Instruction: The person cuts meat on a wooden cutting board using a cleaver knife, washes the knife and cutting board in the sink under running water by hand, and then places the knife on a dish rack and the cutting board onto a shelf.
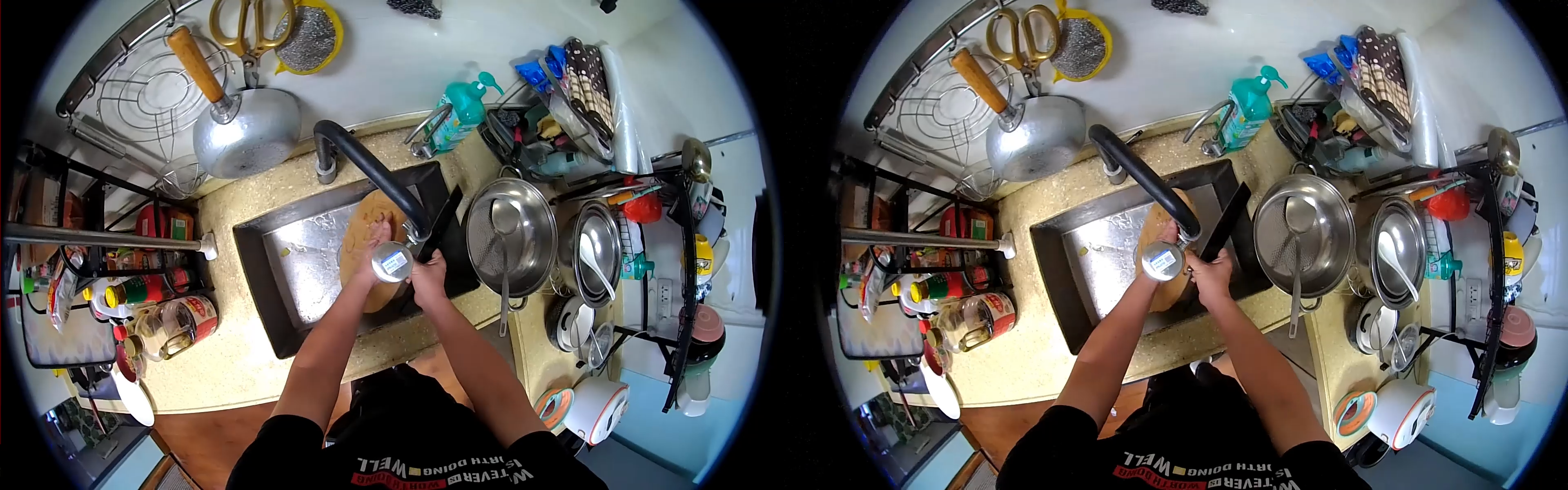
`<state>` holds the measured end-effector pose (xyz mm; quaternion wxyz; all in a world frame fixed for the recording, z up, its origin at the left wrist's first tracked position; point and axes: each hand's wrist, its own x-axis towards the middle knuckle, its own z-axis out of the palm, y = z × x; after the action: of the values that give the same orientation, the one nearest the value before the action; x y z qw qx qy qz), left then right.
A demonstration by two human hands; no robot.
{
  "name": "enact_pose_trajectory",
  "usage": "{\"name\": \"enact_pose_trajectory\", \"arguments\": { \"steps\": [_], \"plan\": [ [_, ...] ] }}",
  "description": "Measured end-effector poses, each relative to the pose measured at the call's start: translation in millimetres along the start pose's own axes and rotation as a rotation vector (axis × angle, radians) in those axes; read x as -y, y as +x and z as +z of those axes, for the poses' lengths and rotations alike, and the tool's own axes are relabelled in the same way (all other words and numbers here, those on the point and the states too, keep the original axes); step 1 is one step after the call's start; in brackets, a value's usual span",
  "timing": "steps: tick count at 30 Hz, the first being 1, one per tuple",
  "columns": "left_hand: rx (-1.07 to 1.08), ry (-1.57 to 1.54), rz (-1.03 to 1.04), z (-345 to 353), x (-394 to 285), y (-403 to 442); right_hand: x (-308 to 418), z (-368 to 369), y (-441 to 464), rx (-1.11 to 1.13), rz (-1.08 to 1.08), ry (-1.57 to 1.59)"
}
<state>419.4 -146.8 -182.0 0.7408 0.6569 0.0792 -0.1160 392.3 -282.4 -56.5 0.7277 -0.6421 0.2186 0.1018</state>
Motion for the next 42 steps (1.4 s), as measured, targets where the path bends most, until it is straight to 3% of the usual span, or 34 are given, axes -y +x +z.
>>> {"name": "enact_pose_trajectory", "arguments": {
  "steps": [2,4,6,8,10,13,16,19,21,23,25,29,32,35,37,39,41,42],
  "plan": [
    [-0.068,0.111,0.02,6.4,-48.1,-14.3,2.4,14.0,-0.2,0.016,-0.049,-0.001],
    [0.005,-0.283,0.062,4.6,-24.2,-3.0,12.2,25.9,-5.6,0.025,-0.098,-0.014],
    [0.006,-0.379,0.097,10.4,-32.9,-25.9,16.8,34.3,-6.1,0.033,-0.149,-0.035],
    [-0.002,0.091,0.195,8.0,-15.6,-45.0,4.4,32.7,5.4,0.023,-0.015,0.072],
    [0.026,0.245,0.159,-2.6,-5.8,-71.0,-10.7,28.1,18.6,0.009,0.069,0.071],
    [-0.021,0.231,-0.041,-28.3,28.4,-104.6,-31.3,15.3,33.8,0.01,0.09,-0.059],
    [0.123,0.959,-0.458,-59.8,120.2,-96.7,-24.2,15.7,26.9,0.026,0.106,0.026],
    [-0.256,0.071,-0.427,-40.6,73.1,-59.5,-18.7,25.0,13.4,-0.005,0.129,0.126],
    [-0.292,0.079,-0.228,-27.1,40.1,-21.3,-54.7,15.6,26.1,0.011,0.109,0.056],
    [-0.33,0.011,-0.157,-19.1,-1.1,5.3,-78.2,5.2,35.5,0.058,0.127,0.041],
    [-0.171,0.093,0.022,-14.8,-8.8,-14.3,-91.6,-2.6,45.4,0.086,0.15,0.091],
    [-0.067,0.355,0.218,-15.7,-15.2,-98.5,-69.0,5.7,37.0,0.062,0.169,0.196],
    [-0.244,0.086,-0.14,-26.3,50.3,-113.4,-82.9,-4.4,41.4,0.081,0.161,0.191],
    [-0.181,0.262,-0.407,-59.6,81.6,-75.2,-84.9,0.4,38.6,0.116,0.224,0.159],
    [-0.205,0.176,-0.323,-57.3,62.0,-38.5,-37.4,31.0,6.8,0.117,0.233,-0.007],
    [-0.375,0.061,-0.26,-42.4,35.7,0.6,4.0,56.1,-13.6,0.108,0.218,-0.213],
    [-0.29,-0.036,-0.184,-36.8,4.9,23.9,-10.3,47.6,-0.1,0.13,0.187,-0.153],
    [-0.192,0.098,-0.071,-31.7,12.3,27.8,-20.1,41.1,8.3,0.143,0.172,-0.121]
  ]
}}
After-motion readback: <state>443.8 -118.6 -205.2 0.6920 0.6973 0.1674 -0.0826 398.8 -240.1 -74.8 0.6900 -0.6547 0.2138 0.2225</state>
